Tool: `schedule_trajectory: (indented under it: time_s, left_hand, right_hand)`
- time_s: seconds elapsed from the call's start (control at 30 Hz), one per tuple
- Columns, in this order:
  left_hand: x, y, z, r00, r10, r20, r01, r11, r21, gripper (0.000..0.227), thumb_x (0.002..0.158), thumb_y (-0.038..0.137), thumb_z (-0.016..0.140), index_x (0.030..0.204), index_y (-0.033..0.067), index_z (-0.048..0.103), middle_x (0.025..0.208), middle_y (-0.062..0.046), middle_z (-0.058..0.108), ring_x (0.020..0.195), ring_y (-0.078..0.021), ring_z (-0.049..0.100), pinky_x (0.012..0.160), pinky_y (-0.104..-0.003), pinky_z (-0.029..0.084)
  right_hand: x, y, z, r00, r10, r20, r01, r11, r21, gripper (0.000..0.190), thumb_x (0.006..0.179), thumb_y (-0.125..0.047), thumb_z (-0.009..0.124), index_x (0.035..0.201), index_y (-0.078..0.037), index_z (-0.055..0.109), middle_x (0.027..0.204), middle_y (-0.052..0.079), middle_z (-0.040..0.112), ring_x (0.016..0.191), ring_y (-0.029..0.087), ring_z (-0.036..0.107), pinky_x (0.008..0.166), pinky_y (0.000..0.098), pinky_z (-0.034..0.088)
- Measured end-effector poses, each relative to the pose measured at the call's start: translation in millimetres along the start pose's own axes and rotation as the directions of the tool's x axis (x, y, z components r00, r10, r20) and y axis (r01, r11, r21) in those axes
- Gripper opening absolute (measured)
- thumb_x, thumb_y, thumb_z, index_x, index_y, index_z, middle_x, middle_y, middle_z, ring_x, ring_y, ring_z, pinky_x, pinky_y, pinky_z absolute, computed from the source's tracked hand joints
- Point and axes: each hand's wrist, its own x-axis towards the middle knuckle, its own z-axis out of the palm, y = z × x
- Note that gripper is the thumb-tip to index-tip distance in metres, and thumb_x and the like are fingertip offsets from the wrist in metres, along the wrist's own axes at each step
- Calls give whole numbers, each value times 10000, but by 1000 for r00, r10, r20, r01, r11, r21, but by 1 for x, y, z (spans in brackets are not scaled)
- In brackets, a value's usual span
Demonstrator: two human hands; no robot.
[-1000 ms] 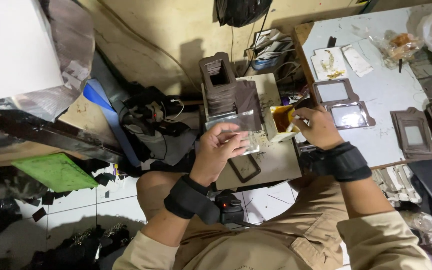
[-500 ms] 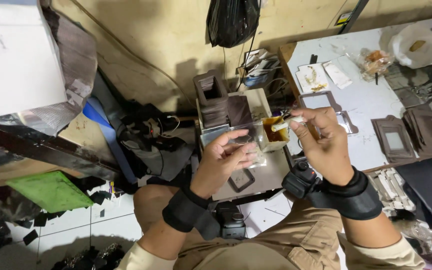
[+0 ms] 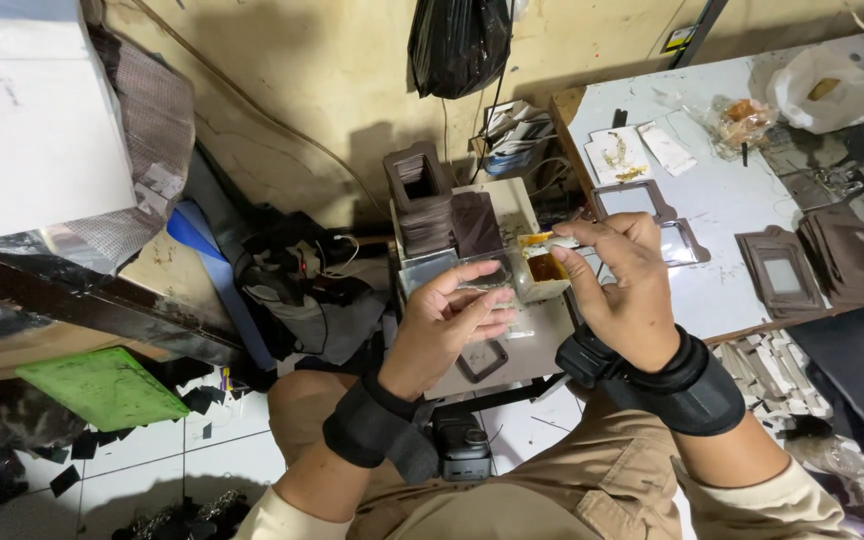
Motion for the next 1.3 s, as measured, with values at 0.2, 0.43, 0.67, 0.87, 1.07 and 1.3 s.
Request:
schedule_trajectory:
  time_s: [0.2,0.43,0.67,0.87,1.07,1.3]
  left_hand:
    - [-2,4,0,999,34,26,-35,999,16,459,965,92,668,1412,38,580,1217,-367,673,1084,-482,664,881,-542,580]
    - [0,2,-1,997,71,38,-72,997,16,442,975,68,648,1409,28,580,1214,-375,670,1083,-489,656,876,-548,581]
    - [1,2,-1,998,66,2,-66,997,-35,461,961,78,662,1410,28,570,1197,-353,686,1065,-462,674,856,-523,596]
    - [4,0,-3,997,83,-3,-83,995,-64,475,962,51,648,1425,14,547,1210,-367,672,1067,-477,665,861,-535,592]
    - [5,2,-5,996,89,-26,-91,991,-103,483,958,56,659,1425,7,548,1210,-384,662,1069,-488,660,857,-546,588]
    - [9,-5,-9,987,136,-81,-144,984,-104,502,950,58,680,1430,12,543,1204,-396,660,1080,-507,644,859,-571,580]
  right_hand:
    - [4,-17,-4,999,-27,18,27,1000,-3,193,939,-39,757,1132,-22,764,755,141,643,827,266,466,848,385,417]
    - [-13,-4,-1,998,-60,36,62,996,-60,196,932,-110,769,1127,-91,781,695,61,591,868,260,506,896,364,384]
    - [-19,-14,-5,995,-78,69,83,995,-63,197,933,-92,753,1128,-86,776,765,73,664,856,259,510,868,363,373]
    - [-28,-17,-5,993,-84,88,89,994,-61,195,928,-89,748,1120,-92,777,814,68,703,847,250,511,851,362,361]
    - [-36,-21,-5,990,-93,103,100,992,-71,184,929,-114,743,1110,-106,773,858,68,714,852,260,521,859,369,369]
    - [-62,19,-6,995,26,100,-29,999,34,181,917,-74,753,1091,-118,776,956,59,760,846,228,514,883,361,394]
